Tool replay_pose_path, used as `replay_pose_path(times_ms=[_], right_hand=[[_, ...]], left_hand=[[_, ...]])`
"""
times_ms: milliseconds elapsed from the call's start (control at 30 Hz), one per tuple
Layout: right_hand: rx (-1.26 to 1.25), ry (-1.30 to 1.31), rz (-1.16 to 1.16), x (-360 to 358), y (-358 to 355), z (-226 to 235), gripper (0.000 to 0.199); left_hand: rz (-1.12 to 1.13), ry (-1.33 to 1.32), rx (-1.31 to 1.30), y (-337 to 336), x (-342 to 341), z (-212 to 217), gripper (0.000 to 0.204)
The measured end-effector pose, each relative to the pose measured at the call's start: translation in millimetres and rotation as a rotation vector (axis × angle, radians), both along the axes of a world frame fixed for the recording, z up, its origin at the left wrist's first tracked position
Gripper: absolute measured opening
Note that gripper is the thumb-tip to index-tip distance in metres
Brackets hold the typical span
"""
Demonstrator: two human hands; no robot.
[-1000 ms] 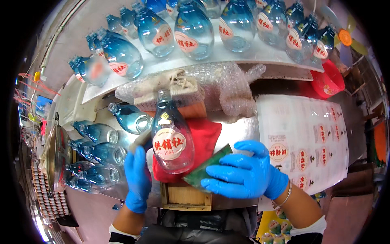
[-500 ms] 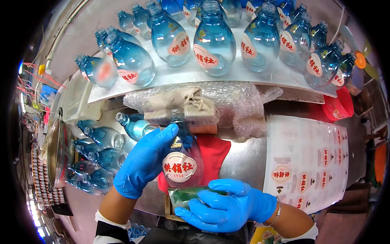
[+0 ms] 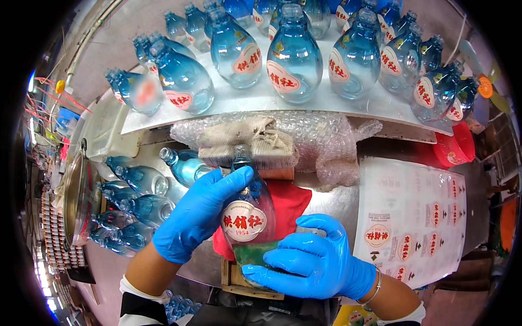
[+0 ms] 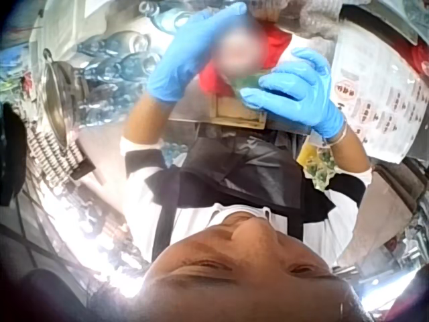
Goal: The person fills blue glass bottles with a clear liquid from a large metal pot using a funnel. They then apply a red and white label to the front of each bottle and smooth it with a green sponge. The filled and labeled bottles are placed on a metal shelf.
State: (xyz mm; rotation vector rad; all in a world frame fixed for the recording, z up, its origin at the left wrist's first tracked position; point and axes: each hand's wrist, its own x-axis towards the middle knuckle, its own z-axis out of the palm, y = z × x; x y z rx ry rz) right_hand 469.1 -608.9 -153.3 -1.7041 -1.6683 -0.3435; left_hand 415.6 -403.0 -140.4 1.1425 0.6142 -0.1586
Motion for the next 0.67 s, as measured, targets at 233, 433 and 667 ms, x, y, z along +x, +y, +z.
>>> replay_pose_path(times_ms=[233,433,667], right_hand=[[-0.083,0.26,0.037,10.1,-0.9,11.7,0.042],[0.066,0.788,-0.02,13.4,5.2,6.1,0.029],[0.099,0.86,-0.085,11.8,2.0,2.0,0.031]], left_hand=[[0.062,-0.055,-0.142,1.9,-10.8,-5.0,0.034],[0.071,-0.082,0.055,-5.8,-21.2,-4.0,0.035],[-0.07,-0.062,0.066,5.3,-17.3,-4.7,0.033]])
